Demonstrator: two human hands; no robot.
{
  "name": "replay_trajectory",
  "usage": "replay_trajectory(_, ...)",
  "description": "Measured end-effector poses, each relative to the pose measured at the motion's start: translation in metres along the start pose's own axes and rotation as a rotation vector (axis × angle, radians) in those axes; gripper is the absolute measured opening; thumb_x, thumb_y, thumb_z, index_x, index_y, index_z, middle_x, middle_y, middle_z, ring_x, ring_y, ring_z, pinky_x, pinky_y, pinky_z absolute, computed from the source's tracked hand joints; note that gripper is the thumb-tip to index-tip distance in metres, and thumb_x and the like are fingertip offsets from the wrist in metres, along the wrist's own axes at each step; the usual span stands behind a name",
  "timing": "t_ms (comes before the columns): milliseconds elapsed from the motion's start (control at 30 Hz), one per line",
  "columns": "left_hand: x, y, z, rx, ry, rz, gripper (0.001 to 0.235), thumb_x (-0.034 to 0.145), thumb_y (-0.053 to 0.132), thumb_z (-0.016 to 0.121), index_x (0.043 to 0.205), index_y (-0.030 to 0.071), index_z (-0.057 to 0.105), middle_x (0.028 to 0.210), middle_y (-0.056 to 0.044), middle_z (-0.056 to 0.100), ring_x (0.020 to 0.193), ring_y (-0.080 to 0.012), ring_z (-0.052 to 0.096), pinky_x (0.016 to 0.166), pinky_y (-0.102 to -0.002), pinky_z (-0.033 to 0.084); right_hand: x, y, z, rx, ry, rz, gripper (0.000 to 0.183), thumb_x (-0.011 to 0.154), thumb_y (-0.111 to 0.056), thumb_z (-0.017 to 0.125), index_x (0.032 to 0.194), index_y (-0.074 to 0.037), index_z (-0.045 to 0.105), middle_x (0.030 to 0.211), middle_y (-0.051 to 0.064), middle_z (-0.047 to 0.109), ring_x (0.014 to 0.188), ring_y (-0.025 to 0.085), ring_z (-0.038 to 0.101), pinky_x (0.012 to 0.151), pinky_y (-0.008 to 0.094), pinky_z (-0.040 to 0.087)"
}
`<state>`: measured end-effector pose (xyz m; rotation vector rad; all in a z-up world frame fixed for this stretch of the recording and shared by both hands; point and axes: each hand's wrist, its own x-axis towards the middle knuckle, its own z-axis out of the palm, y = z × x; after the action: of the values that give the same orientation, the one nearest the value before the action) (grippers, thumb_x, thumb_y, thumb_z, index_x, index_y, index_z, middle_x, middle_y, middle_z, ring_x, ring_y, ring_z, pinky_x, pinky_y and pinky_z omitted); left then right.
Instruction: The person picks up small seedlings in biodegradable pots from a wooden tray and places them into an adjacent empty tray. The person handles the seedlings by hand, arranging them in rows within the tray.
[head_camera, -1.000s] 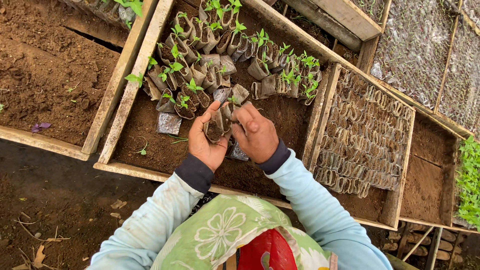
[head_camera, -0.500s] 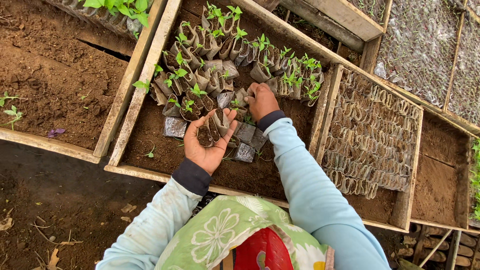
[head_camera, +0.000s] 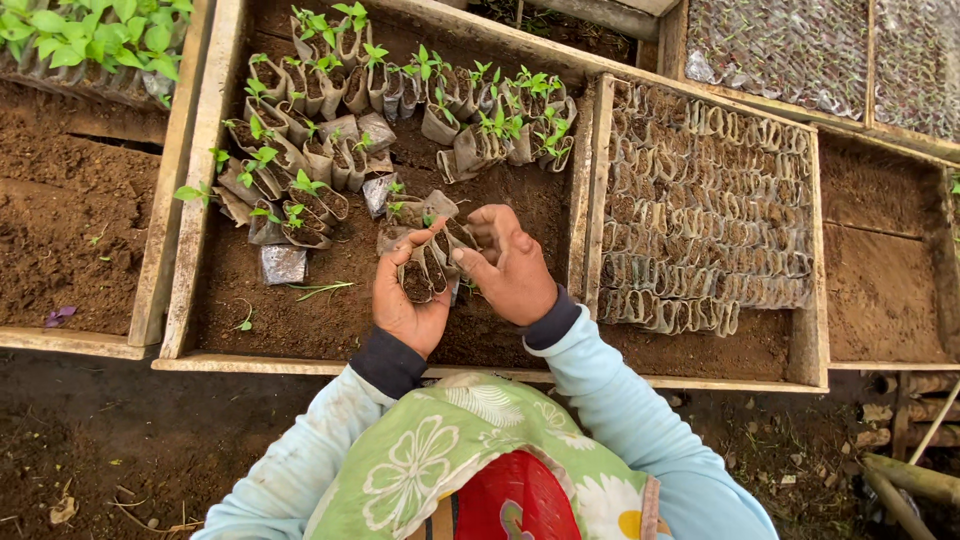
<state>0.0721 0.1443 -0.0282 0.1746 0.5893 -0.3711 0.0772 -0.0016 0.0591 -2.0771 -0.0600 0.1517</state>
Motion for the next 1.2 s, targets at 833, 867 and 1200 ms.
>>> replay_trajectory(833, -0.011, -0.210, -0.010, 0.670, -0.241, -0.189, 0.056, 0.108, 0.045, 0.029, 0.145, 0.003, 0.040, 0.141, -0.027, 0.049, 0.119, -0.0350, 0.057, 0.098, -0.049, 0.058, -0.160, 0.071, -0.145, -0.022, 0.162, 0.200, 0.101, 0.074, -0.041, 0.083, 0.141, 0.016, 0.035, 0.128, 0.040, 0.052, 0.123, 0.057, 0.054, 0.103, 0.065, 0.048)
replay_trajectory(867, -0.008, -0.219, -0.014, 0.654, -0.248, -0.204, 0.057, 0.109, 0.044, 0.028, 0.146, 0.002, 0.037, 0.144, -0.028, 0.047, 0.122, -0.0363, 0.055, 0.101, -0.051, 0.056, -0.163, 0.078, -0.146, -0.031, 0.193, 0.176, 0.093, 0.076, -0.033, 0.083, 0.142, 0.014, 0.036, 0.124, 0.038, 0.055, 0.119, 0.055, 0.057, 0.100, 0.064, 0.051)
replay_trajectory(1200, -0.047, -0.254, 0.048, 0.704, -0.318, -0.301, 0.065, 0.104, 0.048, 0.026, 0.150, 0.005, 0.036, 0.158, -0.016, 0.037, 0.146, -0.0330, 0.039, 0.119, -0.050, 0.033, -0.239, 0.099, -0.262, 0.087, 0.567, 0.500, 0.081, 0.078, -0.025, 0.084, 0.139, 0.008, 0.042, 0.116, 0.033, 0.063, 0.106, 0.048, 0.066, 0.091, 0.060, 0.057)
